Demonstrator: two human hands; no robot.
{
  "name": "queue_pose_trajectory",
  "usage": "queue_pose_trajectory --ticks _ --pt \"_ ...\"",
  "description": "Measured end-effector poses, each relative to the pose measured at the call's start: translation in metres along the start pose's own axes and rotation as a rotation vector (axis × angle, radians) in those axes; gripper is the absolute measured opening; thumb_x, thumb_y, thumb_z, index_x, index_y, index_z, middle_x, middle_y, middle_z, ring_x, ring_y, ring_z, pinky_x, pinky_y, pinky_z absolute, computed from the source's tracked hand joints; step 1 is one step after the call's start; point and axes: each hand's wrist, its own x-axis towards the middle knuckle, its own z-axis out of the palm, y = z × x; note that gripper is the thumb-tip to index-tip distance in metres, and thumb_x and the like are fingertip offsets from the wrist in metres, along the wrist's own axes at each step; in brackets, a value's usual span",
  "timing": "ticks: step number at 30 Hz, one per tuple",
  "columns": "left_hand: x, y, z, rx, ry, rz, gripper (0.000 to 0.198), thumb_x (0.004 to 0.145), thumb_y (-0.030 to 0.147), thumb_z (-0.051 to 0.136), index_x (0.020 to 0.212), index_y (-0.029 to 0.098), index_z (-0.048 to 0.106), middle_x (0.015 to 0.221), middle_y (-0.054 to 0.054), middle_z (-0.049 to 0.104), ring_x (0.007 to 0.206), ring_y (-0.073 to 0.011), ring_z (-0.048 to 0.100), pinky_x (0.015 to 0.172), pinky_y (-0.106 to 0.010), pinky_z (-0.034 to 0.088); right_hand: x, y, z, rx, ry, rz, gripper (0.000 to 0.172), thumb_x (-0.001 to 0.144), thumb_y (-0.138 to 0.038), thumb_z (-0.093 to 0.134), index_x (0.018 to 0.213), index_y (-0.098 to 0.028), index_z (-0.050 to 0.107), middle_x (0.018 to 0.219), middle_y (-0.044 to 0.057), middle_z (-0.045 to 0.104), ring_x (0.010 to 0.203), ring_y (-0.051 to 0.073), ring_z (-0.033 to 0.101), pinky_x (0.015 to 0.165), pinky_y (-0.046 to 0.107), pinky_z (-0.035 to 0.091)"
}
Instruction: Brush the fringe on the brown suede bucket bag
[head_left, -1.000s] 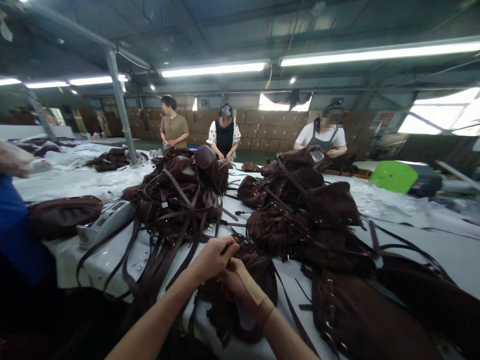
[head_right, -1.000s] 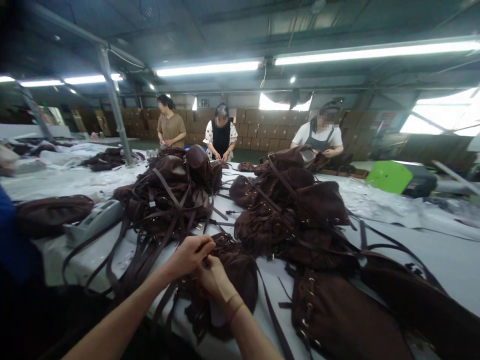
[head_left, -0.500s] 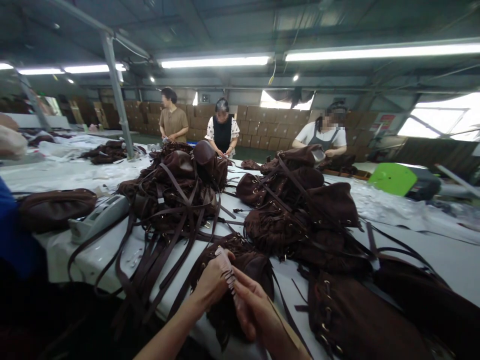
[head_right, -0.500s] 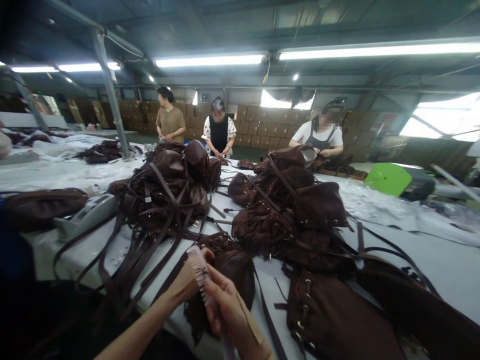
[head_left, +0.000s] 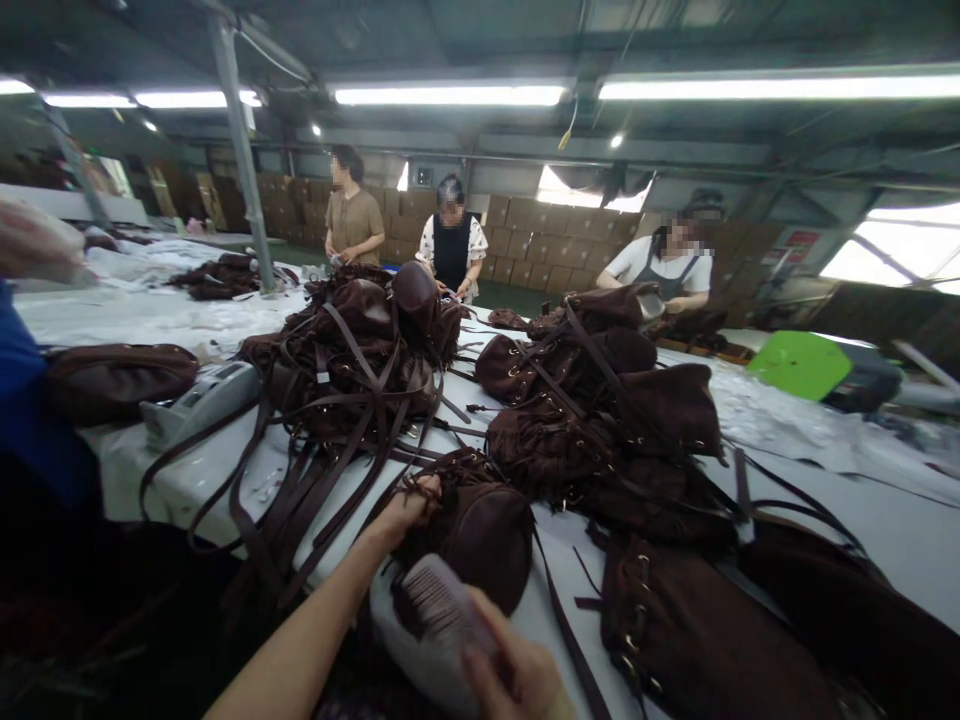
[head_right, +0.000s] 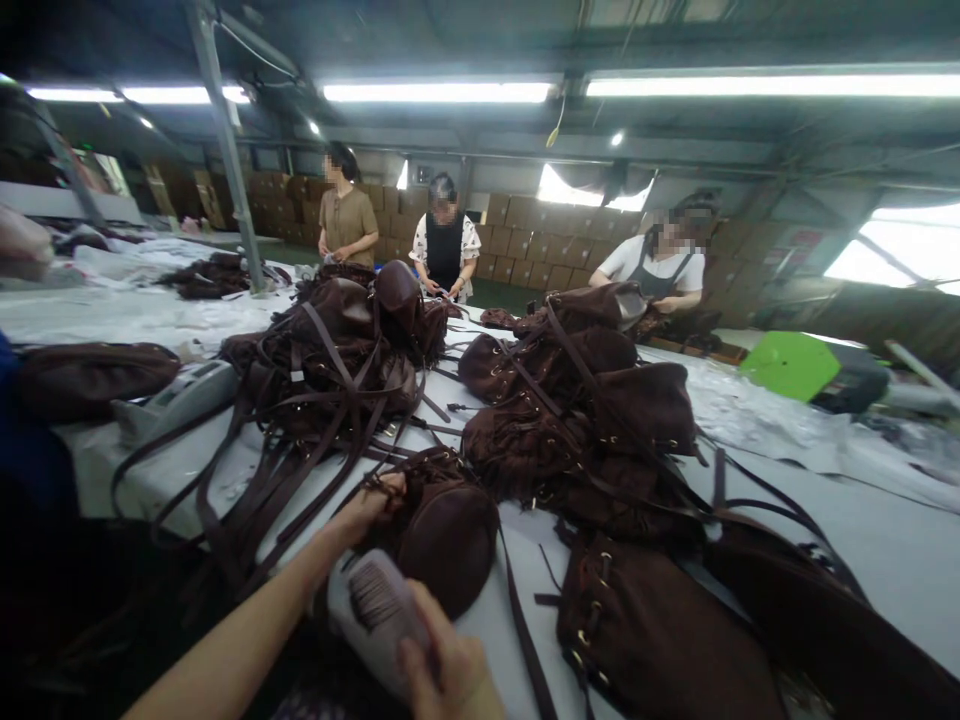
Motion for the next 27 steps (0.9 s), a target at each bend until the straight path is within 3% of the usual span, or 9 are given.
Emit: queue_pose_trajectory --ticks 2,4,7,9,11,14,17,22,27 --pt "0.001 0.001 -0.027 -0.073 0.068 -0.042 0.035 0.078 0.052 0.055 0.072 0.018 0.057 0.058 0.002 0.053 0.041 -0.0082 0.039 0.041 -0.02 0.034 0.006 -0.002 -0.02 -0.123 0.221 0.045 0.05 0.093 -0.042 0.048 0.137 -0.017 0.054 0.081 0.009 0.074 0.064 0.023 0.067 0.064 0.033 0.056" --pt "-0.003 0.003 -0.06 -0.126 0.207 -0.069 0.035 0.077 0.052 0.056 0.079 0.017 0.055 0.065 0.001 0.056 0.04 -0.0064 0.039 0.04 -0.019 0.031 0.014 -0.006 -0.035 -0.163 0.325 0.057 0.052 0.094 -0.049 0.047 0.134 -0.016 0.055 0.057 0.0 0.062 0.041 0.017 0.053 0.044 0.027 0.047" --pt "-0.022 0.002 -0.099 -0.16 0.491 -0.063 0.038 0.072 0.047 0.065 0.092 0.018 0.052 0.074 0.003 0.055 0.047 -0.0061 0.047 0.044 -0.016 0.035 0.026 -0.017 -0.04 -0.145 0.325 0.024 0.048 0.093 -0.055 0.046 0.12 -0.018 0.06 0.053 -0.004 0.056 0.041 0.015 0.052 0.041 0.024 0.04" --pt "-0.046 -0.003 -0.106 -0.157 0.546 -0.048 0.044 0.068 0.048 0.07 0.095 0.018 0.053 0.074 0.004 0.055 0.049 -0.0058 0.048 0.045 -0.016 0.036 0.035 -0.026 -0.034 -0.137 0.289 0.013 0.043 0.094 -0.054 0.045 0.114 -0.019 0.061 0.055 -0.003 0.056 0.045 0.015 0.054 0.043 0.023 0.041" --pt "-0.072 -0.011 -0.095 -0.158 0.371 -0.083 0.049 0.068 0.055 0.071 0.094 0.016 0.056 0.077 0.002 0.059 0.047 -0.0058 0.048 0.041 -0.017 0.034 0.043 -0.033 -0.023 -0.117 0.246 0.011 0.039 0.094 -0.051 0.045 0.108 -0.018 0.061 0.054 -0.003 0.056 0.047 0.015 0.055 0.045 0.023 0.041" --pt "-0.101 -0.022 -0.064 -0.161 0.044 -0.165 0.062 0.068 0.063 0.069 0.107 0.017 0.054 0.103 -0.006 0.062 0.043 -0.0044 0.05 0.035 -0.018 0.03 0.054 -0.035 -0.006 -0.051 0.181 0.015 0.036 0.094 -0.05 0.046 0.1 -0.018 0.061 0.054 -0.002 0.056 0.049 0.015 0.055 0.046 0.022 0.04" --pt "-0.11 -0.028 -0.04 -0.132 -0.086 -0.197 0.074 0.066 0.061 0.073 0.12 0.02 0.044 0.119 -0.011 0.057 0.04 -0.0023 0.05 0.033 -0.018 0.028 0.061 -0.028 0.005 -0.018 0.141 0.029 0.036 0.094 -0.052 0.045 0.098 -0.02 0.061 0.057 -0.001 0.059 0.051 0.016 0.057 0.048 0.023 0.041" --pt "-0.103 -0.026 -0.033 -0.044 -0.178 -0.306 0.066 0.068 0.054 0.075 0.113 0.015 0.048 0.091 -0.004 0.065 0.04 -0.0045 0.047 0.037 -0.018 0.032 0.061 -0.012 0.008 -0.082 0.143 0.078 0.034 0.095 -0.05 0.042 0.096 -0.021 0.06 0.06 0.001 0.062 0.055 0.018 0.062 0.052 0.025 0.045" --pt "-0.105 -0.016 -0.04 -0.089 -0.482 -0.279 0.039 0.071 0.042 0.075 0.091 0.01 0.068 0.082 -0.004 0.07 0.073 -0.0156 0.062 0.067 -0.023 0.047 0.057 -0.012 0.01 -0.117 0.156 0.057 0.038 0.095 -0.054 0.041 0.098 -0.022 0.06 0.057 0.0 0.061 0.052 0.018 0.06 0.051 0.026 0.044"
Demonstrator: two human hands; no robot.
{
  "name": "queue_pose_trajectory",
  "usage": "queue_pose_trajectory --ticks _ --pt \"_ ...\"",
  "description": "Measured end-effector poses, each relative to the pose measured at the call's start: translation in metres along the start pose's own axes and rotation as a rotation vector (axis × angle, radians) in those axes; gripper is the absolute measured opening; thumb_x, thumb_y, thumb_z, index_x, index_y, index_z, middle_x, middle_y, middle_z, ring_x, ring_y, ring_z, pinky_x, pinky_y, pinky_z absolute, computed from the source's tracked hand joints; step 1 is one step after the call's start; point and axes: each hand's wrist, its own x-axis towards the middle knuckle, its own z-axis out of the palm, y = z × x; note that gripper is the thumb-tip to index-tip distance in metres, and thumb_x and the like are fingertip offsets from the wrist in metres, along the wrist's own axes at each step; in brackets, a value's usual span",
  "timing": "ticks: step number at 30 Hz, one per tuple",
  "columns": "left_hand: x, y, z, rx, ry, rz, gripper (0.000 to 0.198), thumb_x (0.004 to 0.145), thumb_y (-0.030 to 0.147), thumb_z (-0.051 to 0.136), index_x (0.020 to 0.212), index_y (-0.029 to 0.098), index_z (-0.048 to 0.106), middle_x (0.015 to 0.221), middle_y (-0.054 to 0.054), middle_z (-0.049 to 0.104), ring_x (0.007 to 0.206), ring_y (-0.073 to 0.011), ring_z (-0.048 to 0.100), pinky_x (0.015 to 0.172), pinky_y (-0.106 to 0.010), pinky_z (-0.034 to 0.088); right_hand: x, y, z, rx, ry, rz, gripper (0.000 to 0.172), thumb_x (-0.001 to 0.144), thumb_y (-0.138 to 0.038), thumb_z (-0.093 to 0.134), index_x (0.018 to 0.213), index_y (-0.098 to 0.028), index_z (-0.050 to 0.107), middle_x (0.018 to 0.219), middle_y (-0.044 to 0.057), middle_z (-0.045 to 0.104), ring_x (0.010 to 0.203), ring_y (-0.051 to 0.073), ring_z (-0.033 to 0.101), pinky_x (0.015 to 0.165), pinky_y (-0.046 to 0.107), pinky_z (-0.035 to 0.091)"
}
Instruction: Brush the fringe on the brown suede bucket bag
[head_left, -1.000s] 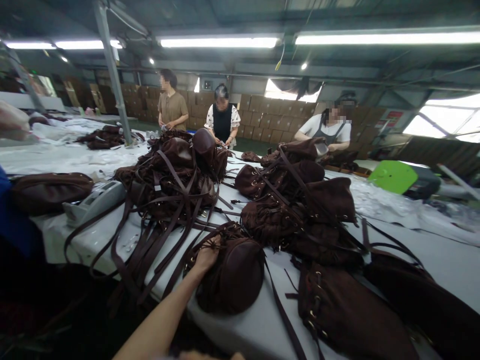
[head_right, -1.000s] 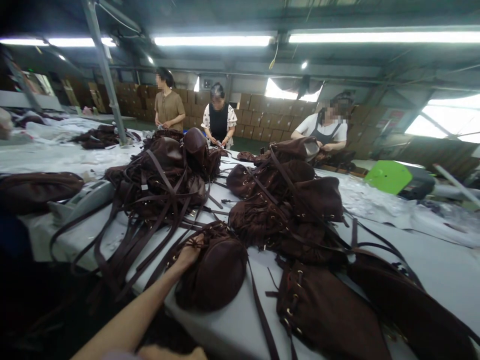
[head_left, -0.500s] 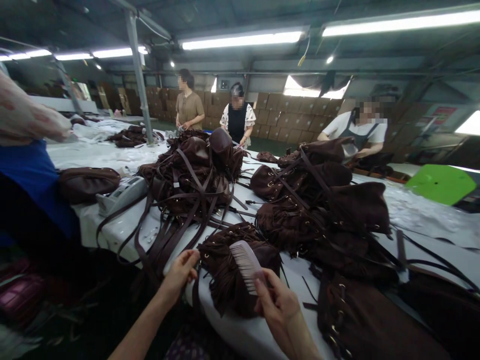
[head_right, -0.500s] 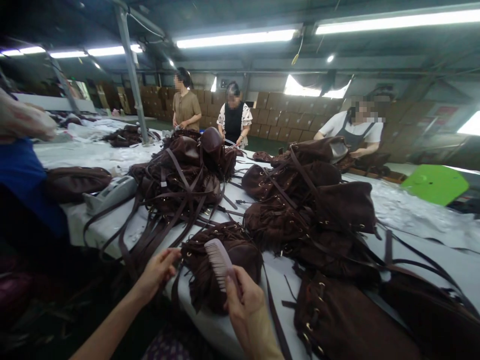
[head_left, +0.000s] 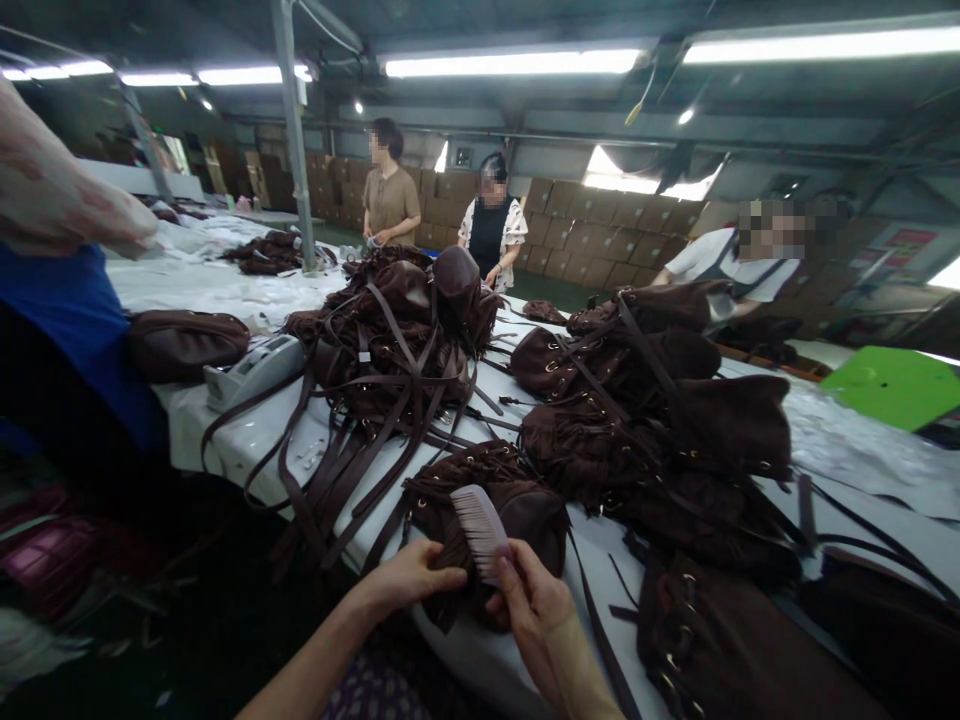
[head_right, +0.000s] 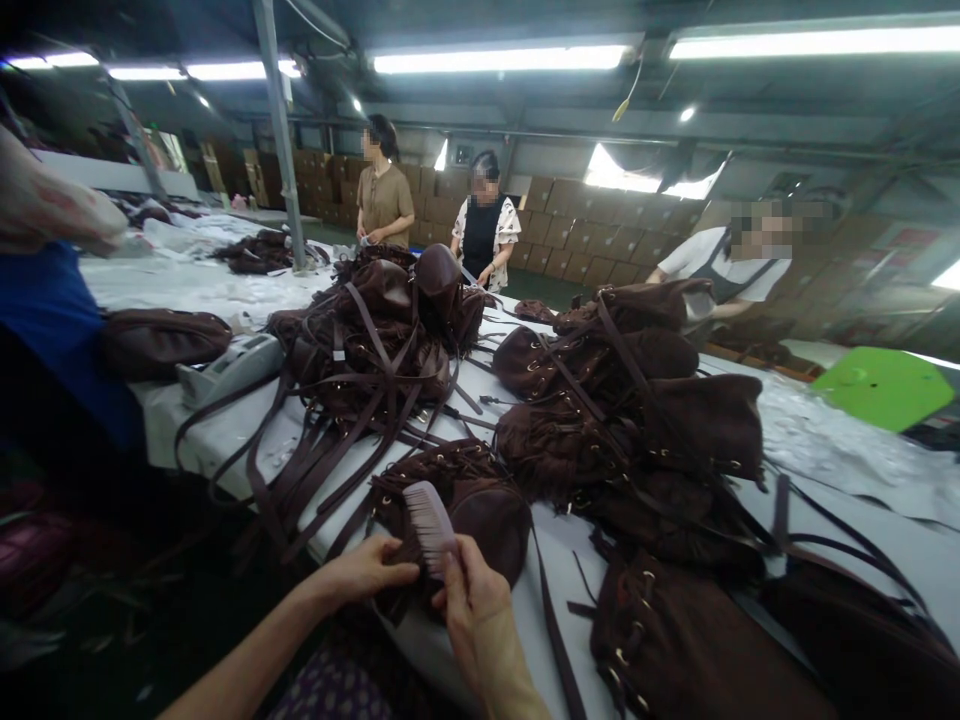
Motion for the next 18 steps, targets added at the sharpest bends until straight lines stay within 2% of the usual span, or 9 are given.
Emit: queue_pose_trajectory --ticks 3,6,8,11,13,15,18 --pt "-0.007 -0.001 0.004 0.016 -0.012 -0.09 0.034 0.068 0.036 0.076 0.091 0.012 0.071 0.078 -0.002 0.07 0.07 -0.016 0.061 0.064 -0.024 0.046 0.0 -0.003 0.003 0.003 0.009 0.011 0.041 0.095 -0.057 0.04 0.1 -0.021 0.06 0.058 0.0 0.06 0.051 0.019 0.061 0.05 0.026 0.045" --pt "-0.013 -0.004 0.012 0.003 -0.003 -0.124 0.03 0.067 0.033 0.076 0.089 0.013 0.07 0.072 0.001 0.066 0.062 -0.012 0.053 0.056 -0.021 0.039 -0.001 -0.004 0.006 0.021 0.018 0.055 0.041 0.095 -0.056 0.041 0.109 -0.022 0.06 0.059 -0.001 0.057 0.047 0.018 0.06 0.046 0.026 0.044" --pt "-0.016 -0.006 0.015 -0.025 -0.03 -0.071 0.029 0.072 0.039 0.072 0.081 0.012 0.067 0.065 0.002 0.059 0.057 -0.0085 0.046 0.053 -0.019 0.034 -0.003 -0.004 0.007 -0.007 0.022 0.065 0.04 0.097 -0.051 0.039 0.115 -0.022 0.059 0.057 -0.001 0.055 0.044 0.018 0.057 0.044 0.026 0.043" --pt "-0.022 -0.006 0.012 -0.032 -0.026 -0.009 0.041 0.08 0.055 0.061 0.076 0.014 0.059 0.059 0.005 0.05 0.048 -0.0057 0.037 0.046 -0.018 0.027 -0.005 -0.007 0.005 -0.115 0.034 0.029 0.041 0.098 -0.046 0.036 0.122 -0.02 0.058 0.058 0.002 0.058 0.045 0.02 0.057 0.045 0.029 0.045" --pt "-0.028 -0.005 0.007 0.004 0.016 -0.024 0.048 0.082 0.065 0.052 0.085 0.017 0.056 0.06 0.005 0.052 0.042 -0.0062 0.037 0.041 -0.019 0.024 -0.005 -0.011 0.002 -0.197 0.05 -0.018 0.043 0.098 -0.043 0.036 0.126 -0.019 0.058 0.065 0.007 0.065 0.051 0.023 0.061 0.052 0.032 0.049" --pt "-0.034 -0.002 0.001 0.074 0.045 -0.045 0.053 0.084 0.07 0.043 0.094 0.019 0.052 0.059 0.005 0.054 0.037 -0.0086 0.039 0.037 -0.02 0.022 -0.003 -0.017 0.0 -0.286 0.04 -0.074 0.045 0.098 -0.036 0.033 0.132 -0.016 0.056 0.082 0.013 0.071 0.065 0.027 0.068 0.063 0.036 0.054" --pt "-0.045 0.008 -0.007 0.227 0.091 0.047 0.049 0.088 0.067 0.038 0.09 0.02 0.051 0.055 0.005 0.051 0.04 -0.0114 0.042 0.04 -0.022 0.026 0.005 -0.027 0.006 -0.483 -0.022 -0.128 0.052 0.094 -0.02 0.032 0.144 -0.015 0.045 0.099 0.019 0.072 0.082 0.032 0.071 0.074 0.043 0.055"
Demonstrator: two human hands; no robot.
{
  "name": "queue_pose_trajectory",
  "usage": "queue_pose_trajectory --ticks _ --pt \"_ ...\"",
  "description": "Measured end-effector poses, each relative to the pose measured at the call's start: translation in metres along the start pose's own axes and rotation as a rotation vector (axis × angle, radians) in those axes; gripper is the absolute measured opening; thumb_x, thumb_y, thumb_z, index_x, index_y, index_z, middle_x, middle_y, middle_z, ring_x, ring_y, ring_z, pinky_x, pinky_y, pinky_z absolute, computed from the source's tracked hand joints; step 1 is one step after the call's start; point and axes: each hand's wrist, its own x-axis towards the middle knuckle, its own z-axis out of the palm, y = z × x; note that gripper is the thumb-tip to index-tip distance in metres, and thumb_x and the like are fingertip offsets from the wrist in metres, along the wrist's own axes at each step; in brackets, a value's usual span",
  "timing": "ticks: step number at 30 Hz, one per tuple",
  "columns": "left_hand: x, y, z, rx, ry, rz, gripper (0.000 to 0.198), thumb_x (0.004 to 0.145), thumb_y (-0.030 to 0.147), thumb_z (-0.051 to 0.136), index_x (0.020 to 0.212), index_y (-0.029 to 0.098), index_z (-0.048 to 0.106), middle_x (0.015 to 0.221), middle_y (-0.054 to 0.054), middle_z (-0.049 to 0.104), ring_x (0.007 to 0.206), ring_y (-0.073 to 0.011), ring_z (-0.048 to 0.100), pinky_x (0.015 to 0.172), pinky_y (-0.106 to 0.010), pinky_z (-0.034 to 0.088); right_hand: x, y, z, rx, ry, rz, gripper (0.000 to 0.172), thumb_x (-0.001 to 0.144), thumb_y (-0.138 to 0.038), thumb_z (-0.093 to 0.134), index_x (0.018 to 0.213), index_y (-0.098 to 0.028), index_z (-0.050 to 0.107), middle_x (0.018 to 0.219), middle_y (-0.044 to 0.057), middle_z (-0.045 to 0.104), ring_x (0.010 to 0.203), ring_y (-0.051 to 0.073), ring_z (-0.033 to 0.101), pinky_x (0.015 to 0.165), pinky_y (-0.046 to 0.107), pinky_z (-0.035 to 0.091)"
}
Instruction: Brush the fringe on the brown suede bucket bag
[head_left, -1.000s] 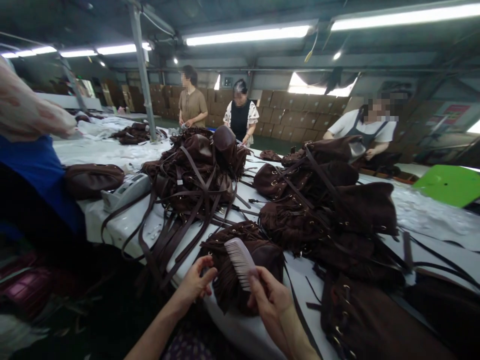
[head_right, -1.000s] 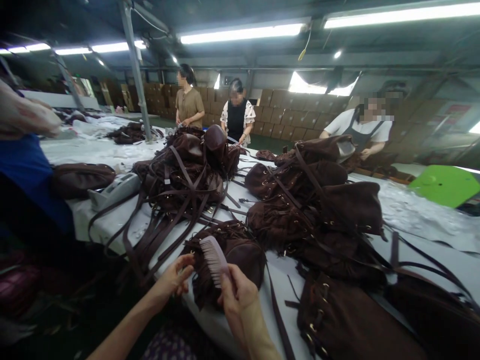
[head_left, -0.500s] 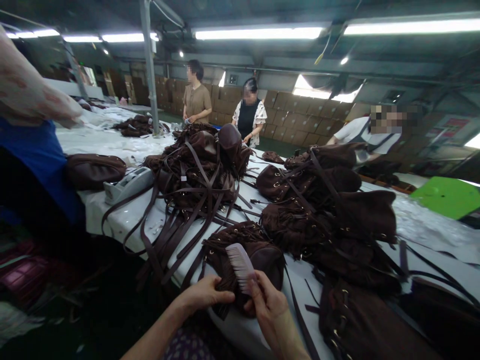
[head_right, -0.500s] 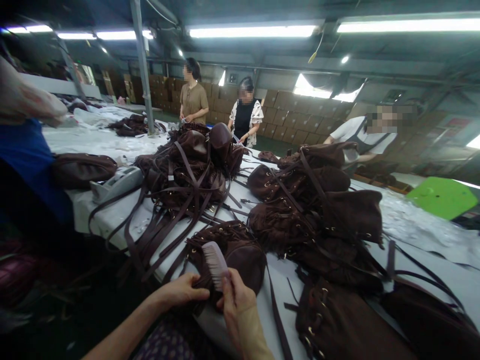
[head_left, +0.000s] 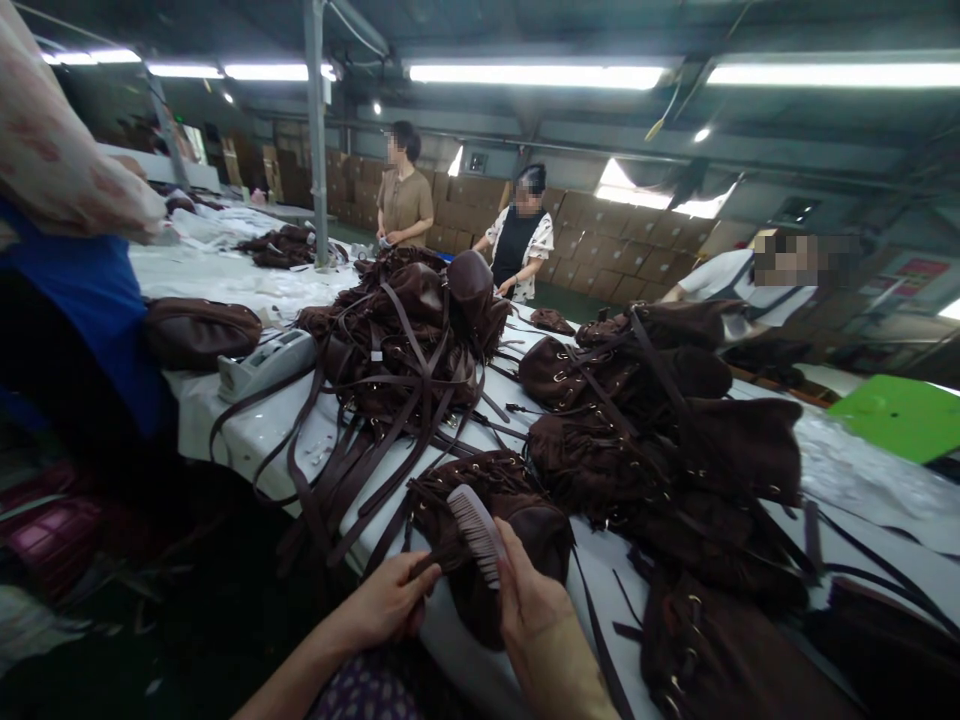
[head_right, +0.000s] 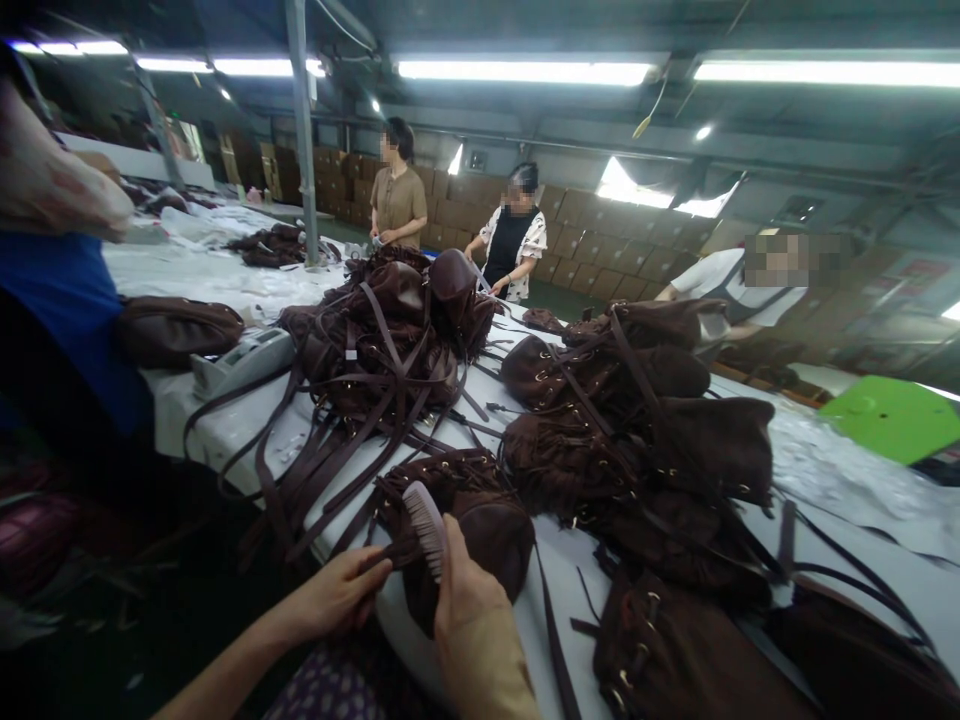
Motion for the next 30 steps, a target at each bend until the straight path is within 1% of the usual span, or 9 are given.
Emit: queue_pose_trajectory --ticks 5,8,13,17,19,22,24,27,30 --pt "-0.009 0.022 -0.017 0.384 0.182 0.226 0.027 0.095 0.04 0.042 0.084 0.022 0.06 0.075 -0.001 0.065 0.069 -0.0172 0.059 0.059 -0.025 0.032 0.018 -0.014 0.032 -0.322 -0.071 0.03 0.065 0.081 -0.005 0.047 0.145 -0.018 0.045 0.078 0.019 0.073 0.07 0.037 0.071 0.062 0.042 0.054" --pt "-0.003 0.034 -0.026 0.541 0.22 0.234 0.024 0.094 0.033 0.044 0.083 0.024 0.063 0.076 -0.003 0.067 0.072 -0.0193 0.062 0.06 -0.026 0.032 0.022 -0.013 0.052 -0.223 -0.09 0.04 0.059 0.077 -0.011 0.057 0.136 -0.014 0.055 0.075 0.016 0.072 0.07 0.032 0.07 0.064 0.037 0.052" --pt "0.021 0.073 -0.023 0.809 0.243 0.255 0.027 0.093 0.035 0.048 0.077 0.022 0.065 0.074 -0.005 0.067 0.069 -0.0216 0.062 0.06 -0.027 0.034 0.024 -0.007 0.058 0.428 -0.156 0.103 0.033 0.089 -0.032 0.047 0.112 -0.016 0.065 0.066 0.006 0.067 0.054 0.02 0.062 0.053 0.027 0.048" --pt "0.035 0.131 -0.024 0.793 0.224 0.446 0.02 0.086 0.036 0.061 0.073 0.022 0.067 0.075 -0.004 0.066 0.072 -0.0194 0.06 0.068 -0.027 0.041 0.028 -0.018 0.041 1.059 -0.362 0.282 0.04 0.084 -0.044 0.053 0.112 -0.016 0.059 0.044 -0.003 0.056 0.029 0.011 0.042 0.03 0.017 0.03" --pt "0.033 0.155 -0.034 0.613 0.385 0.597 0.014 0.085 0.034 0.062 0.088 0.021 0.068 0.087 -0.003 0.066 0.075 -0.0167 0.059 0.071 -0.026 0.043 0.03 -0.027 0.023 1.36 -0.323 0.32 0.048 0.078 -0.041 0.065 0.118 -0.017 0.056 0.044 -0.005 0.056 0.029 0.009 0.04 0.03 0.014 0.029" --pt "0.022 0.167 -0.049 0.123 0.7 0.707 0.035 0.085 0.033 0.06 0.117 0.02 0.057 0.106 -0.005 0.062 0.083 -0.0151 0.058 0.076 -0.025 0.046 0.029 -0.036 -0.007 1.626 -0.247 0.333 0.051 0.073 -0.033 0.074 0.119 -0.022 0.054 0.044 -0.009 0.054 0.028 0.005 0.033 0.03 0.011 0.027" --pt "0.015 0.158 -0.048 -0.146 0.506 0.674 0.055 0.078 0.027 0.064 0.13 0.021 0.047 0.115 -0.006 0.06 0.094 -0.0173 0.059 0.082 -0.027 0.047 0.027 -0.038 -0.022 1.702 -0.253 0.302 0.04 0.073 -0.032 0.076 0.107 -0.021 0.058 0.044 -0.009 0.053 0.027 0.003 0.028 0.029 0.011 0.025" --pt "0.013 0.129 -0.023 -0.186 -0.07 0.53 0.08 0.063 0.013 0.07 0.138 0.022 0.042 0.12 -0.005 0.061 0.107 -0.0222 0.057 0.092 -0.03 0.047 0.024 -0.035 -0.029 1.704 -0.252 0.269 0.03 0.074 -0.037 0.075 0.089 -0.019 0.058 0.045 -0.006 0.055 0.028 0.003 0.028 0.028 0.012 0.027" --pt "0.028 0.103 0.01 -0.072 -0.144 0.445 0.071 0.059 0.01 0.072 0.127 0.02 0.054 0.109 -0.002 0.066 0.098 -0.0228 0.059 0.084 -0.028 0.049 0.023 -0.024 -0.025 1.656 -0.199 0.312 0.04 0.071 -0.04 0.077 0.099 -0.021 0.056 0.046 -0.006 0.057 0.028 0.004 0.03 0.028 0.012 0.027"
